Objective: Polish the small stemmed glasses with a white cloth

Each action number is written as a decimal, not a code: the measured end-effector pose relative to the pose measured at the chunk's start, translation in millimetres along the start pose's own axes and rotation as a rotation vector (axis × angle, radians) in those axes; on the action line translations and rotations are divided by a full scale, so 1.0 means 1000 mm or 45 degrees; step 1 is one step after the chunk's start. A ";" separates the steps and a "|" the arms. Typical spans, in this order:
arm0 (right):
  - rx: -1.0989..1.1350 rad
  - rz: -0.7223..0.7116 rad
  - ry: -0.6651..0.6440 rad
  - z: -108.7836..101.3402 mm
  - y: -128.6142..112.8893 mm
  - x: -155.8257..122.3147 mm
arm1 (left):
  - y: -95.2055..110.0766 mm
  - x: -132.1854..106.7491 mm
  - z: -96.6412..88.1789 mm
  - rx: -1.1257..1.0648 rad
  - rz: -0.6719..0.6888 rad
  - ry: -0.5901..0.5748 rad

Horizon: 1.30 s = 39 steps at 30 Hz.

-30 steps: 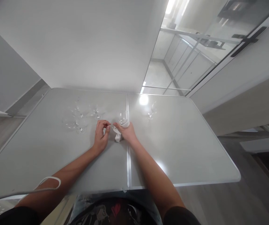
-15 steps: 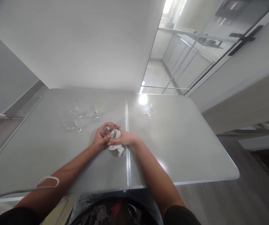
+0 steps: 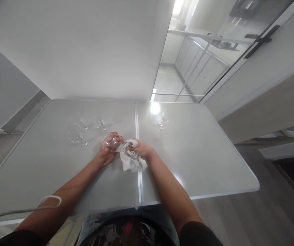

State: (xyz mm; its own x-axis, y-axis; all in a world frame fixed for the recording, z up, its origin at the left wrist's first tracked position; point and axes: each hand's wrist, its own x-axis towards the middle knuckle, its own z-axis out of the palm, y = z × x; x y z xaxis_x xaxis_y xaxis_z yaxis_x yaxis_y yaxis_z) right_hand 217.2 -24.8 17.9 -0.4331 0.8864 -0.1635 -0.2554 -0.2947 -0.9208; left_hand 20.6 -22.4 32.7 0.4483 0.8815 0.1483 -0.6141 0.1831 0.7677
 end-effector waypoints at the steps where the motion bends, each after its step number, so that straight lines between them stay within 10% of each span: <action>1: 0.035 -0.076 0.040 0.000 -0.001 0.004 | 0.001 0.002 -0.002 -0.011 0.024 0.047; 7: 0.199 -0.413 0.644 0.003 -0.007 0.021 | 0.003 0.011 -0.006 0.068 0.184 0.245; 15: -0.904 -0.884 0.002 0.006 -0.025 0.006 | 0.004 0.010 -0.001 0.148 0.235 0.305; 20: -1.029 -1.041 0.225 0.009 -0.020 0.009 | 0.002 0.010 -0.001 0.084 0.188 0.270; 32: 0.100 -0.565 0.697 0.039 -0.025 0.000 | -0.006 0.007 0.008 0.113 0.113 0.195; 39: 0.417 -0.408 0.550 0.022 -0.025 0.011 | -0.003 0.005 0.013 0.215 0.118 0.132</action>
State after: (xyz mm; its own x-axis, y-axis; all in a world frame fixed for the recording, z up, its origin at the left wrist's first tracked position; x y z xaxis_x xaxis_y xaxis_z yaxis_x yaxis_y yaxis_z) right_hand 199.8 -15.4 46.8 0.0798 0.9928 -0.0890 -0.5960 -0.0241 -0.8026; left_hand 33.6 -24.3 39.3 0.3205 0.9328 0.1647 -0.5282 0.0317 0.8485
